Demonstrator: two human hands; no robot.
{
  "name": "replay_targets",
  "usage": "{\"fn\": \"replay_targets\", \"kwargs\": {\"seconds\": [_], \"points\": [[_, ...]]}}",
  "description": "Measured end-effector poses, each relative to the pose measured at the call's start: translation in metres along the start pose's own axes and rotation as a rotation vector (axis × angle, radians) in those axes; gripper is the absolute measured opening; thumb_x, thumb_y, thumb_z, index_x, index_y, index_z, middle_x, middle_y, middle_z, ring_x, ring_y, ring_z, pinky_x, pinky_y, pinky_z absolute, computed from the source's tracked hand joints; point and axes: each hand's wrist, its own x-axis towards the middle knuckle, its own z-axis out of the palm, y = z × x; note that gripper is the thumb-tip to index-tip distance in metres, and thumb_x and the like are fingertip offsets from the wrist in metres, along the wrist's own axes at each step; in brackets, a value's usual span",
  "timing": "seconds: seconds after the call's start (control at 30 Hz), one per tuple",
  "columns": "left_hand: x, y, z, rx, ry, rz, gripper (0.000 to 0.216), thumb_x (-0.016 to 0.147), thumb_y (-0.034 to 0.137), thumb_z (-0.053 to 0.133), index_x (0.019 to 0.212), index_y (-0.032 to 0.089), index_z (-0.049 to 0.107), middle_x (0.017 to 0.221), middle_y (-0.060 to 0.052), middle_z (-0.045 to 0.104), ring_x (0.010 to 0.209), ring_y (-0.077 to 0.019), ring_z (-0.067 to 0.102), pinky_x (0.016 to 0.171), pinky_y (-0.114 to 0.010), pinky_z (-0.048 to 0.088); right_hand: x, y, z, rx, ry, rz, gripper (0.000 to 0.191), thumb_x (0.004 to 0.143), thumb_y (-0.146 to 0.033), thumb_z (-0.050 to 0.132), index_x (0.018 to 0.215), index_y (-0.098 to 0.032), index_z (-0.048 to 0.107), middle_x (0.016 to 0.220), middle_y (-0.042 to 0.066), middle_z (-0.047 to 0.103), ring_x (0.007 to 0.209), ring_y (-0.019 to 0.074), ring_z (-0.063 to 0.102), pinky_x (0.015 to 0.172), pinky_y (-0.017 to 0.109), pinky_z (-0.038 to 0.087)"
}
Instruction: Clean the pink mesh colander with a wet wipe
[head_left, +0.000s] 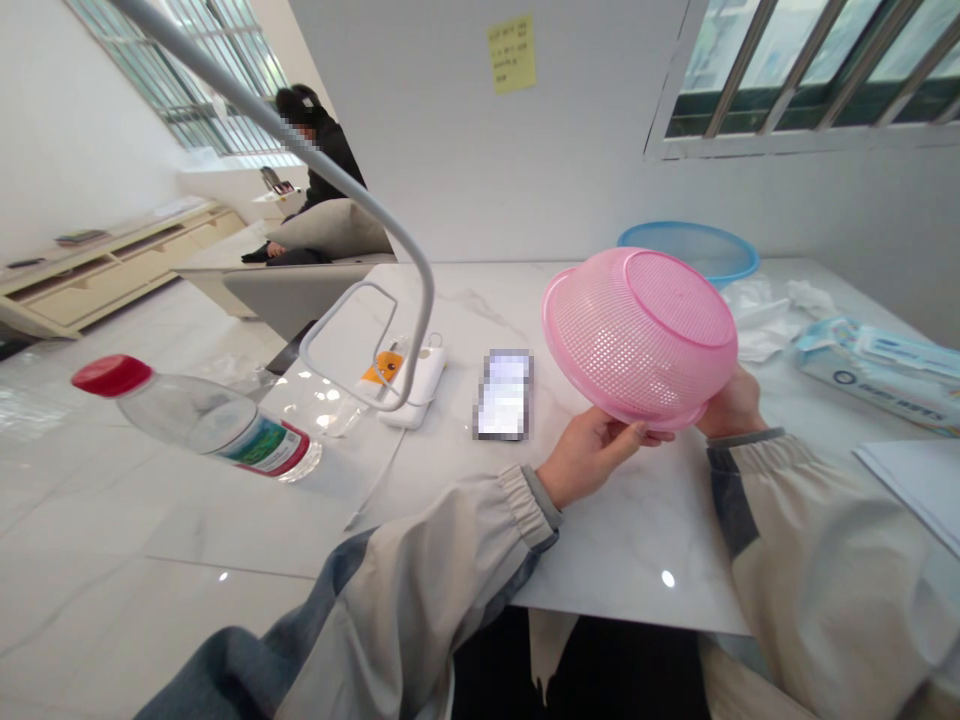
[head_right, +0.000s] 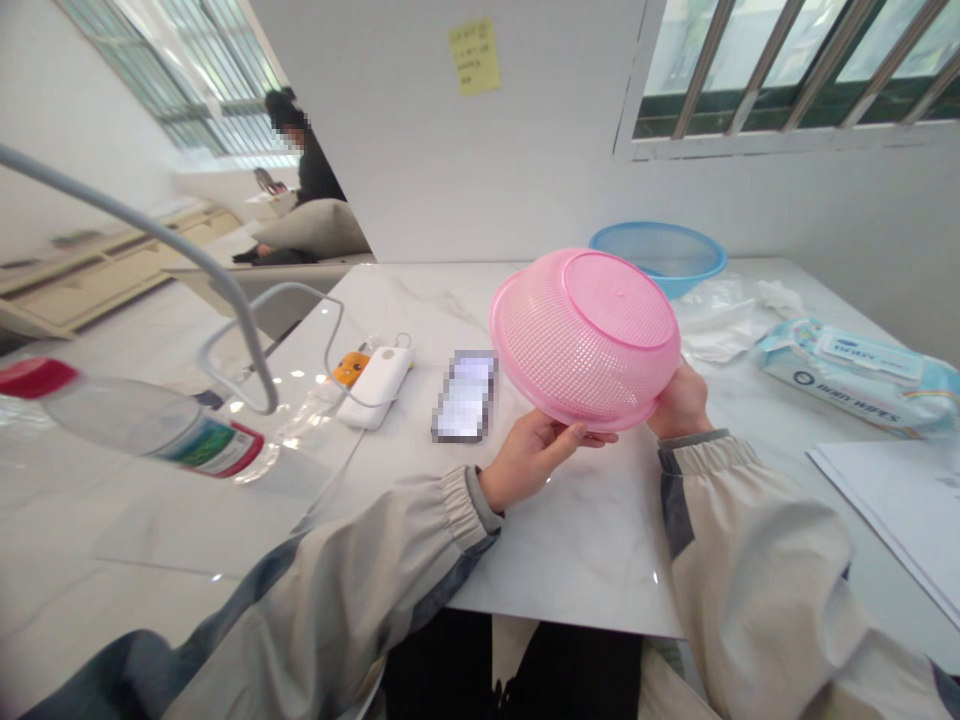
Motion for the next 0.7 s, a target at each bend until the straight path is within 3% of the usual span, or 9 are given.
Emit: {"fn": "replay_targets", "kwargs": {"seconds": [0.13,0.33,0.7], "points": [[0.0,-0.003,-0.001,0.05,-0.043,0.019,0.061,0.102,0.065,0.067,0.125,0.009,0.073,0.126,-0.024,0.08,0.12,-0.0336,0.079,0.111,-0.054,0.062,-0.003,-0.001,0.003,-0.02,0.021,0.026,0.009,0.071,-0.032,0.066,0.072,-0.023,0.065,0.087,0.011,0.076,0.115,0.0348,0.071,0.099,0.053,0.063],[0.002,-0.005,-0.004,0.154,-0.027,0.042,0.056,0.103,0.063,0.065,0.122,0.011,0.077,0.125,-0.021,0.081,0.12,-0.0314,0.079,0.113,-0.052,0.061,-0.01,-0.002,0.008,0.004,-0.081,0.048,0.015,0.063,-0.032,0.072,0.071,-0.023,0.064,0.096,0.014,0.078,0.12,0.0369,0.07,0.1,0.052,0.063],[0.004,-0.007,-0.003,0.14,0.003,0.036,0.057,0.1,0.063,0.069,0.122,0.011,0.078,0.122,-0.02,0.081,0.114,-0.0293,0.078,0.107,-0.049,0.062,-0.012,0.012,0.009,0.051,-0.097,0.041,0.013,0.071,-0.035,0.071,0.077,-0.024,0.067,0.089,0.005,0.076,0.111,0.0296,0.072,0.099,0.046,0.062]]}}
